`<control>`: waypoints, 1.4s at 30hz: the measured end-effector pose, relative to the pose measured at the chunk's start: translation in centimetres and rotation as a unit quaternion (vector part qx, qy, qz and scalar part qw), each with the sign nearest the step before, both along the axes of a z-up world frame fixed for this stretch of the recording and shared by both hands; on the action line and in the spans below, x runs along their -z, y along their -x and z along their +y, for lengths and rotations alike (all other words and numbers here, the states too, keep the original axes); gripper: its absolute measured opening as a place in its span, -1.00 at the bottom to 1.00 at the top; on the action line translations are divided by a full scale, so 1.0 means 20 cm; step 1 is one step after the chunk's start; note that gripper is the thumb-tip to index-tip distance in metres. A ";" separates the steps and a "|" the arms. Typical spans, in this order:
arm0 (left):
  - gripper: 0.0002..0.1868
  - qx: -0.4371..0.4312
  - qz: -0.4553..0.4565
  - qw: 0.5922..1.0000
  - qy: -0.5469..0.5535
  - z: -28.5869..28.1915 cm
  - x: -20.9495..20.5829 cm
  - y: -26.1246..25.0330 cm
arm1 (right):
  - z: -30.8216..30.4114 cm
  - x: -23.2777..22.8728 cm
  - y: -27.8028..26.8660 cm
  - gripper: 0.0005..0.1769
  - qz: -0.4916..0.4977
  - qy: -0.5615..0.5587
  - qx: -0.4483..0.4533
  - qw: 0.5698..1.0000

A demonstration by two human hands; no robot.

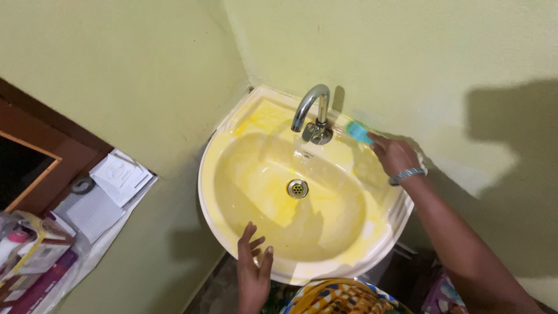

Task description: The person scrubs a yellow bathroom sink using a blue scrubbing brush. They systematically clean the basin, the faucet, and the surrounding rim, occasionally rinsing the brush under running water to remove debris.

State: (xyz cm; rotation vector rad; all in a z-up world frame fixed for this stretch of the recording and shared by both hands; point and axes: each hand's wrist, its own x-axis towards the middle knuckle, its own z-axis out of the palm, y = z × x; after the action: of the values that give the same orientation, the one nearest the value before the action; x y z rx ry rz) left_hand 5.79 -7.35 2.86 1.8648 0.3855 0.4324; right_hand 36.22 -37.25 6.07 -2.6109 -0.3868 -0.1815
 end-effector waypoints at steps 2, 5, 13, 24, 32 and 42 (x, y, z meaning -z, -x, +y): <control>-0.26 -0.012 -0.001 1.000 0.011 0.03 0.05 0.00 | -0.09 -0.01 0.06 -0.55 0.068 0.039 0.039 0.996; -0.27 -0.020 -0.002 1.000 0.024 0.06 0.09 -0.01 | -0.15 0.05 0.05 -0.55 0.074 0.027 0.026 0.997; -0.28 0.032 0.014 0.999 -0.008 -0.06 -0.10 -0.13 | 0.32 0.28 -0.09 -0.51 0.055 0.053 -0.024 0.997; -0.28 0.016 0.018 1.000 0.002 -0.03 0.00 -0.09 | -0.13 0.11 0.21 -0.47 0.139 0.183 0.018 0.973; -0.26 -0.005 0.021 1.000 0.002 0.01 0.01 -0.03 | 0.02 0.17 0.15 -0.49 0.049 0.072 -0.078 0.993; -0.26 -0.008 -0.008 1.000 -0.005 -0.03 -0.05 -0.03 | 0.43 0.19 0.07 -0.45 -0.006 0.117 -0.095 0.989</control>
State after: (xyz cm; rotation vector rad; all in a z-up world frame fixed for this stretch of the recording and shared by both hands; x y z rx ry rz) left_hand 6.35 -7.87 3.89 1.8683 0.3880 0.4612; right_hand 34.84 -28.58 2.20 -2.7805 -0.6960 -0.0928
